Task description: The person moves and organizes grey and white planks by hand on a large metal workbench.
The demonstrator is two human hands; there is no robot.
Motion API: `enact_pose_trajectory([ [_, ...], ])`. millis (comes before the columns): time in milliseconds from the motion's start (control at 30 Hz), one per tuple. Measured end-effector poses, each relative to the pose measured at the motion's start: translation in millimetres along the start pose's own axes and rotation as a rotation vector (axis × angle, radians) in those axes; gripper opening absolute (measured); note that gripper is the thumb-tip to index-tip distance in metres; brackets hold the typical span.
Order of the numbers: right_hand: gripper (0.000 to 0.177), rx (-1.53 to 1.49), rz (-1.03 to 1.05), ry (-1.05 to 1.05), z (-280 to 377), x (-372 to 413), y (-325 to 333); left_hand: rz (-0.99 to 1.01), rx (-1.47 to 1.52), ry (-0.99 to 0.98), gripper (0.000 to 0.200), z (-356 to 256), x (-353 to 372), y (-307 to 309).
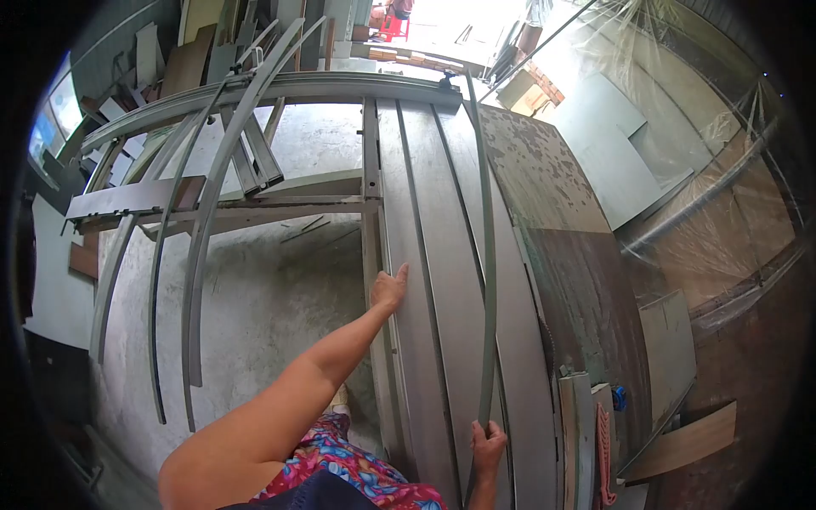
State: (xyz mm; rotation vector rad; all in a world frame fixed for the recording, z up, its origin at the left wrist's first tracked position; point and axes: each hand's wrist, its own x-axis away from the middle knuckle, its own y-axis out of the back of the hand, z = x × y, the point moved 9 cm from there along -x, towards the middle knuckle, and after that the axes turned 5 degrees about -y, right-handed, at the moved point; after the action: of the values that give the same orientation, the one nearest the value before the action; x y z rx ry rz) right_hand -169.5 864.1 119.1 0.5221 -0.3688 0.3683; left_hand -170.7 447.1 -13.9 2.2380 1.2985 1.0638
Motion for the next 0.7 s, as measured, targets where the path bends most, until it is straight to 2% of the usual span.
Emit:
enact_pose_trajectory([
  [100,0.026,0.004,-0.019,-0.029,-11,12,3,0.013,-0.025,0.012,0.077,-7,-14,-4],
  [267,0.025,0.026,-0.045,-0.035,-68,61,23,0.009,-0.027,0.012,0.076,0,0,-3],
  [533,0.021,-0.082,-0.005,-0.129,-72,73,12,0.011,-0.035,0.003,0.075,-2,-4,-4],
  [700,0.02,-0.083,0.011,-0.086,-71,93,7,0.027,-0.021,-0.005,0.075,13,23,3],
])
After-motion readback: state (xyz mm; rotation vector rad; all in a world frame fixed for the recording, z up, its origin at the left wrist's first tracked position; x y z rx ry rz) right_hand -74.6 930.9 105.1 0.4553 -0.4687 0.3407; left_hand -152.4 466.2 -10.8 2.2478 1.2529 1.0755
